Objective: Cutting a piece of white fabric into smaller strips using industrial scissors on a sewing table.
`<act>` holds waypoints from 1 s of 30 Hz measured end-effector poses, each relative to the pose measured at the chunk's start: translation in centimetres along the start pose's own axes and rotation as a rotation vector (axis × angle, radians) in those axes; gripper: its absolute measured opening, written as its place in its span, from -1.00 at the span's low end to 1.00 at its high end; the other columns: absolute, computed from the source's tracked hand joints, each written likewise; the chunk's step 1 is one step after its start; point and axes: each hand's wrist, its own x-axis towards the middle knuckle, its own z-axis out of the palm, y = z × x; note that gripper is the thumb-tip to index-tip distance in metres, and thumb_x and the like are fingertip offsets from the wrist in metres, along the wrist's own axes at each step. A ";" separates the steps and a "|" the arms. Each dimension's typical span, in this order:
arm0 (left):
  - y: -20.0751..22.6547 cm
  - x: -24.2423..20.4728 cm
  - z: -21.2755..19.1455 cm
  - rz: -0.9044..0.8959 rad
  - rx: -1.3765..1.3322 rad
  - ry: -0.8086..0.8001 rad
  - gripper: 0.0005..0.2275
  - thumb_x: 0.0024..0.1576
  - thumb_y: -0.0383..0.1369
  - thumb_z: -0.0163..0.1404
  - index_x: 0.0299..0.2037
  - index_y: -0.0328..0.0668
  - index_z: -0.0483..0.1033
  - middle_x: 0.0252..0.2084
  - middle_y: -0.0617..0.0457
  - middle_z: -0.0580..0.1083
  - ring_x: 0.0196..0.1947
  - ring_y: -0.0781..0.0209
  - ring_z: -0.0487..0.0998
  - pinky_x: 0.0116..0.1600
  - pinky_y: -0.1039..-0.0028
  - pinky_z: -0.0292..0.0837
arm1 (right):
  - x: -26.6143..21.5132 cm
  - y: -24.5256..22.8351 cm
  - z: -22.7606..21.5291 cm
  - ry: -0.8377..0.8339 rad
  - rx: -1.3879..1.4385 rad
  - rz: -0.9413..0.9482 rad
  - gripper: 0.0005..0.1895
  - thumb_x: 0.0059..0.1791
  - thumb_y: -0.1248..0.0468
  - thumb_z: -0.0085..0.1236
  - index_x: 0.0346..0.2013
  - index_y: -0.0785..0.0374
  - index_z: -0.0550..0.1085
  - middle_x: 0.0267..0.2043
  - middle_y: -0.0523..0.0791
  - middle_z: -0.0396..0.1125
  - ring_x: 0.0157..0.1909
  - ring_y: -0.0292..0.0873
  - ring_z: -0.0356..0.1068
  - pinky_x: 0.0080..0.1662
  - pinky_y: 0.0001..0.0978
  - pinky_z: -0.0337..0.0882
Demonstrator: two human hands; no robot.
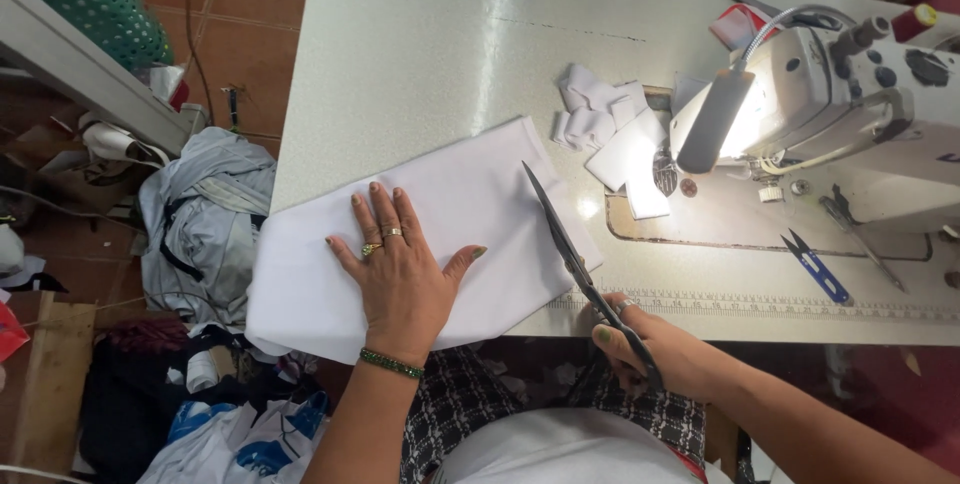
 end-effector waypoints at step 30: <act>0.2 0.3 -0.9 -0.051 -0.127 -0.212 -0.06 -0.02 0.34 -0.28 0.35 -0.33 -0.17 0.41 -0.28 -0.21 0.42 -0.19 -0.34 0.22 -0.32 -0.51 | 5.6 -2.4 -1.9 0.029 0.196 -0.257 -0.26 -0.13 -0.24 -0.06 -0.11 0.44 0.32 -0.66 0.00 0.26 -0.62 -0.03 0.40 -0.57 -0.33 0.43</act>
